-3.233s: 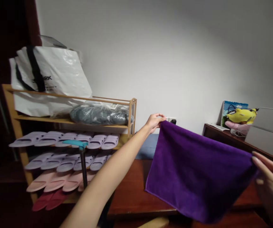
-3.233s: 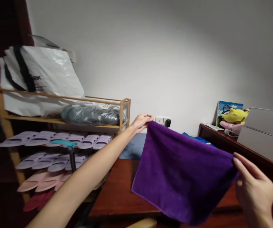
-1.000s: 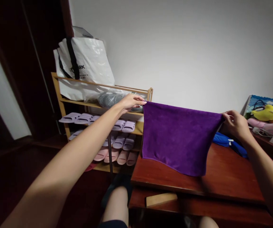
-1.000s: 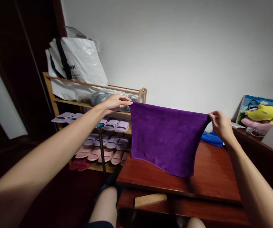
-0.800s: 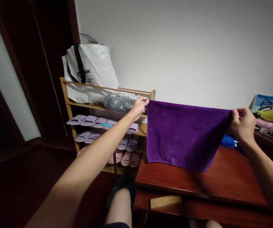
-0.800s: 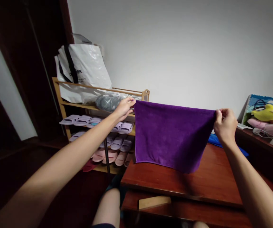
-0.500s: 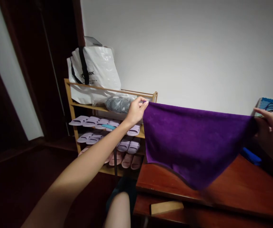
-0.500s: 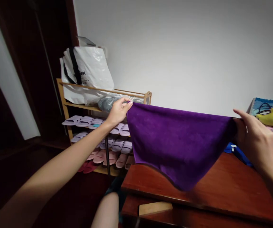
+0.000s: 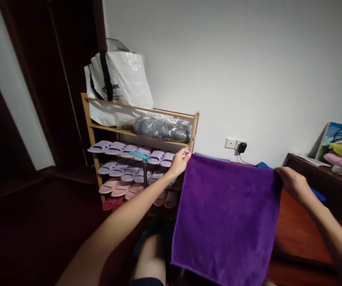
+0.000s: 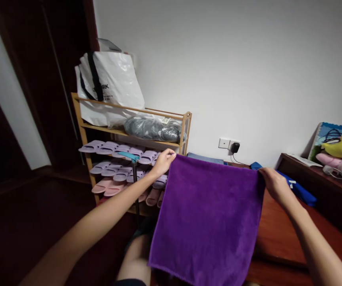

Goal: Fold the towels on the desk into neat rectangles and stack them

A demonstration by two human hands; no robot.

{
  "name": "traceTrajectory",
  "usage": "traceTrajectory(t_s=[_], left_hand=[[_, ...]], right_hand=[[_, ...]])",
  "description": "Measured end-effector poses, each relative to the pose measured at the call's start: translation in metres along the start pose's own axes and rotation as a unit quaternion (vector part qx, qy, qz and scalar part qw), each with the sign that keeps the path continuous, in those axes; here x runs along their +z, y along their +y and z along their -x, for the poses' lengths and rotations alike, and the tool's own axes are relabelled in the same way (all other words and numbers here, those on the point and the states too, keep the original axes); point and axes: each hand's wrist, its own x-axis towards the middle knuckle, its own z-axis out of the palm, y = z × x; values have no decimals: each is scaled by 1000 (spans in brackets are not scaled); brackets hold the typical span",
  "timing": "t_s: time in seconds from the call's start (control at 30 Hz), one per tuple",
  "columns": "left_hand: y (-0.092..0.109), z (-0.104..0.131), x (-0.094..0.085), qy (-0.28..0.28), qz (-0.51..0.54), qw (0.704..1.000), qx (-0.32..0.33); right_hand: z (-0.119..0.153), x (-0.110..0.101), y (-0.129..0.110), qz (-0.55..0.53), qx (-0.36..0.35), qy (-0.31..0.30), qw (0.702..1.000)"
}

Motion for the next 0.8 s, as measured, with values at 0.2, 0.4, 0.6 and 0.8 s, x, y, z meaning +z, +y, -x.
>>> traceTrajectory(t_s=[0.2,0.4,0.6,0.8], left_hand=[[-68,-1,31,3,-155,987,-45],[-98,-7,48,-44,-304,949,-77],[-104,-11,57,-94,-425,897,-78],[-112,-14,66,-104,-499,858,-56]], right_hand=[[8,81,21,117,2,-108,987],[9,131,40,211,52,-150,965],[9,154,54,231,62,-174,955],[8,178,59,231,57,-174,955]])
